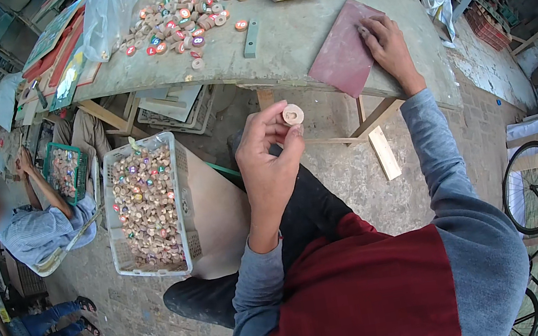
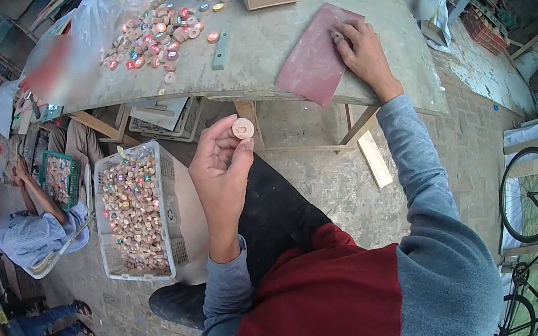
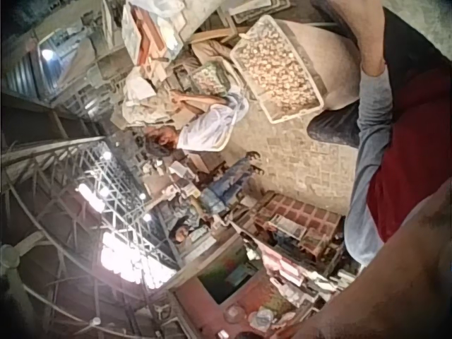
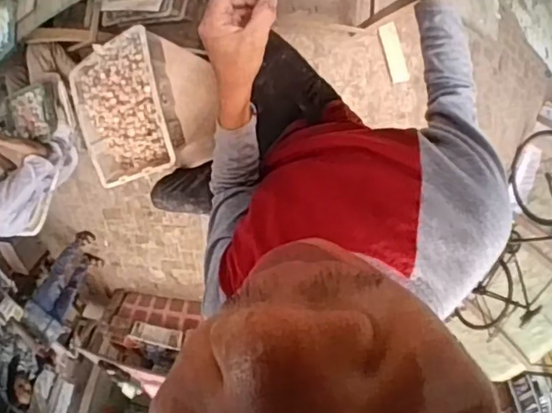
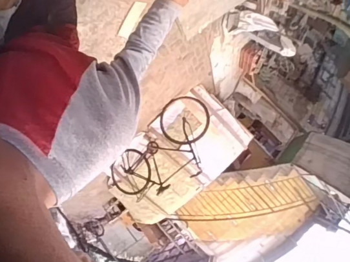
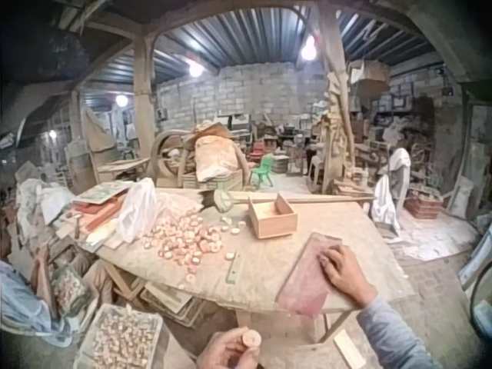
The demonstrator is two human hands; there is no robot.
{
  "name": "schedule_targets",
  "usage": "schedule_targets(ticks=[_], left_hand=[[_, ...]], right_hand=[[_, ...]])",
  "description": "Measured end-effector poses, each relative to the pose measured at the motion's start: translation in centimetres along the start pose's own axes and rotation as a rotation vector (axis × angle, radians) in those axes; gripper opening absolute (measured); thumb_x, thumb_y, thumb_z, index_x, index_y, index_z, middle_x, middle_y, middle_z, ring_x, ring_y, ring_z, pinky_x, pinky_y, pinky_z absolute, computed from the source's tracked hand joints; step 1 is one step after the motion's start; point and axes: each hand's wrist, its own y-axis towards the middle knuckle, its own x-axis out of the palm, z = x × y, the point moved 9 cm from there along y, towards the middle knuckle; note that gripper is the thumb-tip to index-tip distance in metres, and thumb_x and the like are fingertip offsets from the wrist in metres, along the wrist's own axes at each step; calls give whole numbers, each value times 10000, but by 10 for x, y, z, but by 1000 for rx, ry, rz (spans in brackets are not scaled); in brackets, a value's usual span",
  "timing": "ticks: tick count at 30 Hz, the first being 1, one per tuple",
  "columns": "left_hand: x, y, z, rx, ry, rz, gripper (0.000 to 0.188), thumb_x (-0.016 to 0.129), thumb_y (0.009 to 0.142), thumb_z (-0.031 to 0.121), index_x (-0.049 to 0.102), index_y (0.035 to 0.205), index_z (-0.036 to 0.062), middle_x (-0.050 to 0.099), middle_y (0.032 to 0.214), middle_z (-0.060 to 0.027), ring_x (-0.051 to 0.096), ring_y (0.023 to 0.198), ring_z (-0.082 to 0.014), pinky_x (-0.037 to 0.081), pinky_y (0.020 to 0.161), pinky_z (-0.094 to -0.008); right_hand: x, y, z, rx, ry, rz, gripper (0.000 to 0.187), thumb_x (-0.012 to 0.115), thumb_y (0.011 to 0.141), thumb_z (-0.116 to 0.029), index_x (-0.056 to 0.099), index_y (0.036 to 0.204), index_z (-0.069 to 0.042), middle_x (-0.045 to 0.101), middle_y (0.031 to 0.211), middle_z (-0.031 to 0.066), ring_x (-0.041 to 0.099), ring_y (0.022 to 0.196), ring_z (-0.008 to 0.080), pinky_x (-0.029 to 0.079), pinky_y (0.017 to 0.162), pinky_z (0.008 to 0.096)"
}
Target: Sorting and assembling small circular wooden parts into finished components in a workshop.
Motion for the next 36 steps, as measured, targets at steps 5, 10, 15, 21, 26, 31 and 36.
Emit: schedule_targets(ticks=[5, 10, 15, 21, 26, 31, 36], left_hand=[[-21, -9, -1, -168, -275, 44, 296, 589, 881, -98, 539, 1164, -23, 644, 1172, -137, 679, 962, -167, 528, 773, -245], [-47, -47, -56, -454, -461, 26, 203, 594, 933, 23, 549, 1131, 28, 622, 1250, -154, 690, 969, -208, 548, 783, -290], [-112, -124, -93, -576, -477, 228, 222, 571, 969, 86, 544, 1182, 27, 622, 1254, -148, 673, 1034, -224, 536, 856, -304], [-189, -199, -131, -594, -605, 538, 267, 581, 937, 25, 544, 1201, 13, 627, 1229, -175, 681, 994, -237, 568, 829, -302], [-234, -224, -138, -518, -652, 678, 275, 567, 912, -34, 556, 1183, 18, 642, 1184, -191, 689, 950, -252, 574, 802, -310], [-267, -251, -164, -491, -747, 776, 262, 573, 948, 98, 540, 1193, 12, 648, 1174, -189, 679, 1000, -277, 543, 850, -337], [-282, -263, -180, -561, -867, 871, 204, 552, 976, 118, 542, 1156, 23, 644, 1189, -214, 668, 1054, -303, 552, 865, -353]], right_hand=[[4, 7, -24, -115, 46, 87, 284, 604, 911, -212, 680, 1109, -23, 633, 1142, 178, 592, 1032, 362, 463, 895, 441], [-21, -15, -32, -69, -117, 156, 298, 591, 954, -230, 661, 1181, -50, 623, 1169, 162, 574, 1101, 331, 395, 977, 407], [-32, -29, -92, -73, 36, 198, 250, 576, 960, -164, 667, 1158, -41, 626, 1116, 148, 580, 1072, 298, 419, 939, 370], [8, -7, -236, -76, 665, 41, 142, 580, 909, -33, 665, 1005, 30, 643, 852, 113, 610, 799, 221, 470, 752, 307], [77, 31, -380, -405, 838, -166, 81, 639, 874, -36, 680, 911, 24, 621, 737, 120, 589, 678, 205, 448, 615, 325], [152, 109, -488, -391, 1041, -168, 173, 581, 924, -108, 681, 974, 23, 628, 722, 113, 587, 637, 195, 459, 613, 306], [276, 223, -565, -506, 875, -275, 307, 526, 901, -183, 688, 1091, -3, 704, 908, 209, 686, 847, 311, 518, 799, 369]])
